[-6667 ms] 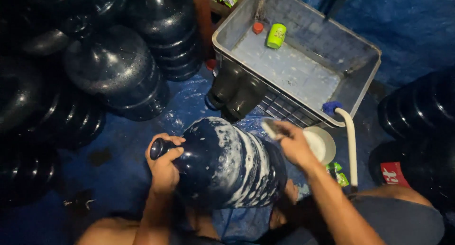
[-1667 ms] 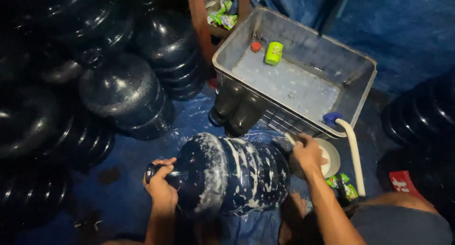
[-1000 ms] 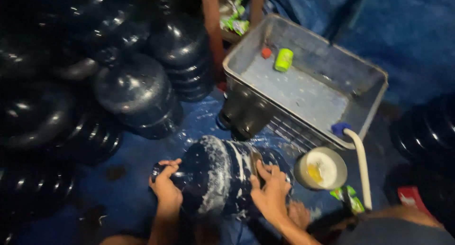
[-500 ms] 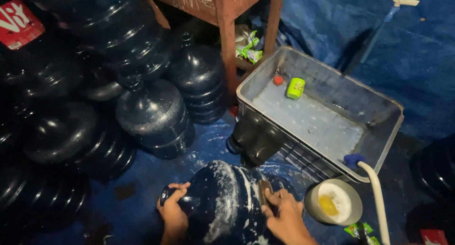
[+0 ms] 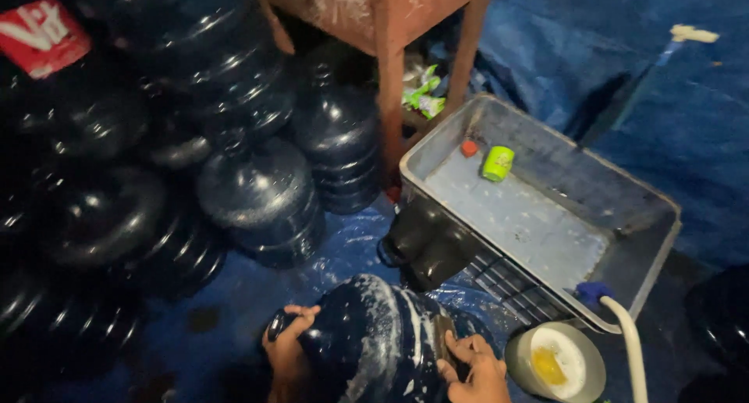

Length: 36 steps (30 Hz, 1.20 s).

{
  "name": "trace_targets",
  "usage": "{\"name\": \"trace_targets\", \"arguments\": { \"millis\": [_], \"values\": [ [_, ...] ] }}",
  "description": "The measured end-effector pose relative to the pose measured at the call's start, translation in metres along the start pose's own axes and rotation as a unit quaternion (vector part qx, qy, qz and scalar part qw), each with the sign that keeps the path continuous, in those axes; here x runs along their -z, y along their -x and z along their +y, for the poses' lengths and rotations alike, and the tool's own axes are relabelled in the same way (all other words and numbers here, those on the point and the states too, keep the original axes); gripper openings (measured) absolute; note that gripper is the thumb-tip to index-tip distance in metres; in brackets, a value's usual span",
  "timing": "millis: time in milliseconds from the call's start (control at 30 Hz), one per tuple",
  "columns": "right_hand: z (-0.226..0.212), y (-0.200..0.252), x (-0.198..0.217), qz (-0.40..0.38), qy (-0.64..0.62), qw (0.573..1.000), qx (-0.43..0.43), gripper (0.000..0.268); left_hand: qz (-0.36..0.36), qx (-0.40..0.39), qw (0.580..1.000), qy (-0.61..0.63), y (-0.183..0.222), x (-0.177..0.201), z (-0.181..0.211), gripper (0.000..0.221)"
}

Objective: Scrubbing the exterior of large plastic water gallons with a sponge and soapy water to clean them before refilling.

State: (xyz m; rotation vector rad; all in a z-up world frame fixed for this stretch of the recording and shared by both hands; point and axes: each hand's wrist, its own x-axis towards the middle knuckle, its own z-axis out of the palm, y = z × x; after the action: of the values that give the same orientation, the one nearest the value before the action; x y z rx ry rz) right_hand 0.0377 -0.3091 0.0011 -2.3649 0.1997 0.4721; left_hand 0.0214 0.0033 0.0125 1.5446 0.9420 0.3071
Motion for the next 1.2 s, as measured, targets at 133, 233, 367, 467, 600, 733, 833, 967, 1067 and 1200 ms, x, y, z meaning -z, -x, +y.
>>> {"name": "trace_targets", "arguments": {
  "millis": [133, 233, 367, 467, 600, 733, 833, 967, 1067, 1200],
  "values": [
    [0.047, -0.030, -0.023, -0.001, 0.012, 1.000, 0.028, 0.046, -0.024, 0.012, 0.947, 0.319, -0.008, 0.001, -0.020, 0.015],
    [0.075, -0.050, -0.040, 0.006, 0.046, 0.996, 0.077, 0.052, 0.006, 0.061, 0.975, 0.215, -0.001, 0.002, 0.002, 0.016],
    [0.065, -0.041, -0.036, 0.068, -0.004, 0.993, 0.096, 0.047, 0.016, 0.086, 0.955, 0.283, 0.009, -0.001, 0.012, 0.023],
    [0.049, -0.028, -0.024, 0.063, -0.018, 0.996, 0.062, 0.051, 0.002, 0.062, 0.957, 0.282, 0.010, 0.000, 0.005, 0.017],
    [0.050, -0.031, -0.022, 0.048, -0.009, 0.998, 0.049, 0.054, 0.006, 0.045, 0.957, 0.287, 0.013, -0.001, 0.009, 0.019],
    [0.048, -0.029, -0.023, 0.063, -0.015, 0.995, 0.077, 0.052, -0.002, 0.025, 0.954, 0.299, 0.009, -0.002, 0.002, 0.013],
    [0.039, -0.021, -0.021, 0.035, -0.007, 0.999, 0.041, 0.047, 0.021, 0.093, 0.951, 0.295, 0.015, -0.001, 0.016, 0.018],
    [0.050, 0.001, -0.046, 0.117, -0.028, 0.986, 0.114, 0.049, 0.045, 0.031, 0.961, 0.269, 0.000, -0.004, -0.009, 0.014],
    [0.104, 0.008, -0.094, 0.206, 0.029, 0.957, 0.200, 0.054, 0.048, -0.090, 0.986, 0.134, -0.007, 0.004, -0.029, 0.007],
    [0.021, 0.049, -0.045, 0.225, 0.002, 0.960, 0.166, 0.050, -0.020, -0.474, 0.880, -0.029, 0.004, 0.013, -0.019, 0.009]
  ]
}}
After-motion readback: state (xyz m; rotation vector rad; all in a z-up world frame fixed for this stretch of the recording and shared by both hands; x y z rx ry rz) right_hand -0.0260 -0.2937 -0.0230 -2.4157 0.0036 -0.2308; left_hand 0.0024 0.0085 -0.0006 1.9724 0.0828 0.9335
